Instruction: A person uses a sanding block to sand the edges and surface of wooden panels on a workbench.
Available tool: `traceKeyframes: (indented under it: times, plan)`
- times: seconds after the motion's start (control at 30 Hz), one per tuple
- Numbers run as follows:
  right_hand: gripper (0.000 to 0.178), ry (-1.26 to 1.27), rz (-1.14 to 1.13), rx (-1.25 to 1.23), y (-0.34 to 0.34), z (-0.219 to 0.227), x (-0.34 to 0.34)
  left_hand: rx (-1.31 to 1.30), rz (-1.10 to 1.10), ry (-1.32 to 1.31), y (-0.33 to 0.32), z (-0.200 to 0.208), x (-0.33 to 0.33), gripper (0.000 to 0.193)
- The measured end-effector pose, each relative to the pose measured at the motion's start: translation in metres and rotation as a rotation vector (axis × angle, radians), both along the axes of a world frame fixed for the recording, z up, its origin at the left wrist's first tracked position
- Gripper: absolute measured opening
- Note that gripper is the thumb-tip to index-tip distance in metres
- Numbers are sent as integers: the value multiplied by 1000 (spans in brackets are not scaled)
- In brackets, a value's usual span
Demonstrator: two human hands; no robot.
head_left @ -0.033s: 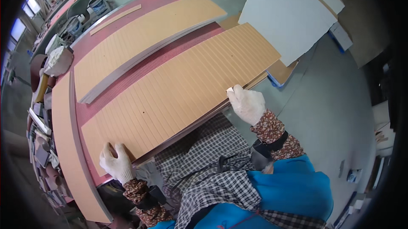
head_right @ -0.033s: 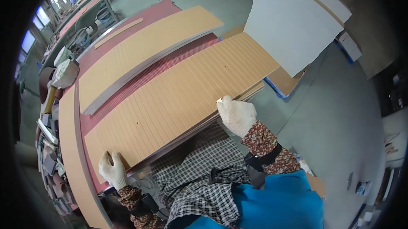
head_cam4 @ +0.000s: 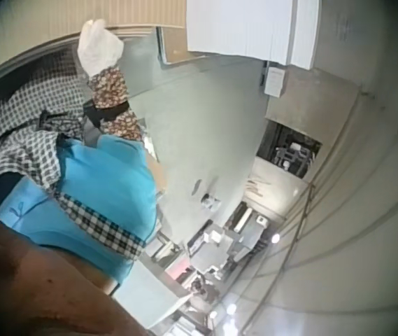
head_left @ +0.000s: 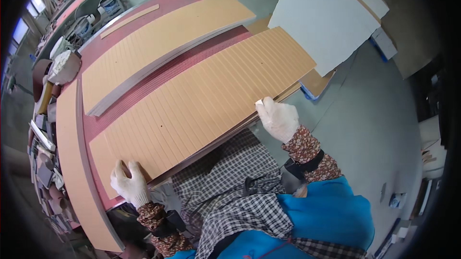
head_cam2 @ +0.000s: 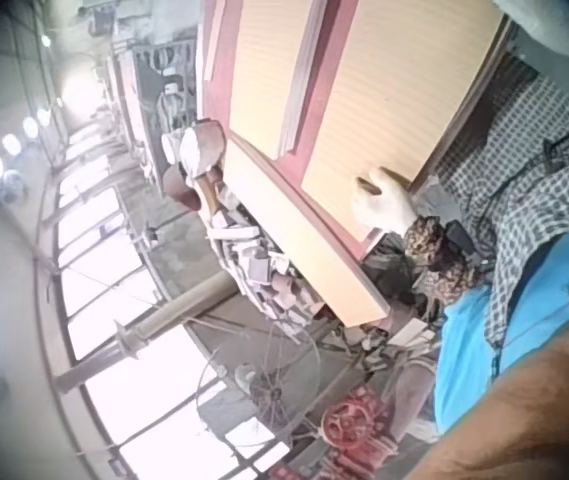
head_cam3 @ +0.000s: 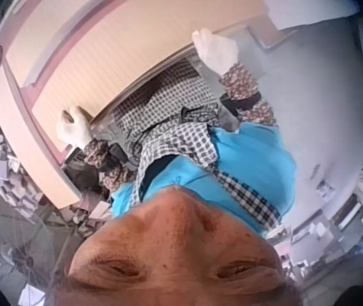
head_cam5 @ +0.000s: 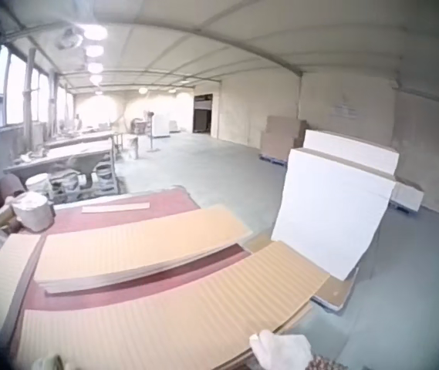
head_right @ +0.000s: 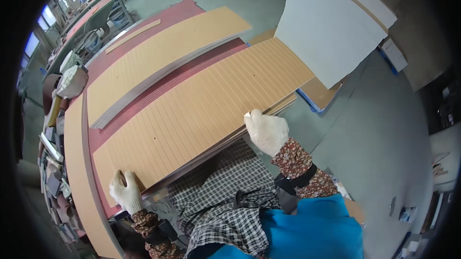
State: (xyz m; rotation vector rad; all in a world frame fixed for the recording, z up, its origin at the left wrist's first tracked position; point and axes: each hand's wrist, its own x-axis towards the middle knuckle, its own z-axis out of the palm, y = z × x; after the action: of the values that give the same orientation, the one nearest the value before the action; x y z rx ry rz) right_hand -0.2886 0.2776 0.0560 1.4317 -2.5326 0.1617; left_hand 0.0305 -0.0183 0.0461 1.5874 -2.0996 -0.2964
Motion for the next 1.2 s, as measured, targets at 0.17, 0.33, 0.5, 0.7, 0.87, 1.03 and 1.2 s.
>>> traceKeyframes:
  times: [0.17, 0.33, 0.5, 0.7, 0.87, 1.03, 1.2]
  plan:
    - [21, -180, -130, -10, 4, -3, 5, -109, 16, -56, 7, -10, -13, 47]
    - [16, 23, 1, 34, 3, 5, 5, -157, 35, -46, 8, -14, -17, 46]
    - [11, 49, 19, 149, -10, 17, -3, -137, 74, -19, 14, -10, -26, 45]
    - [21, -48, 33, 101, -73, 15, -55, -163, 88, -54, 16, -10, -29, 43]
    - [37, -186, -143, 136, -149, 20, -98, -197, 70, -55, 16, -9, -29, 40]
    - [43, -214, -108, 187, -203, 24, -135, -215, 64, -39, 15, -9, -28, 40]
    - [45, -213, -95, 295, -226, 27, -149, -221, 70, -26, 15, -9, -27, 41]
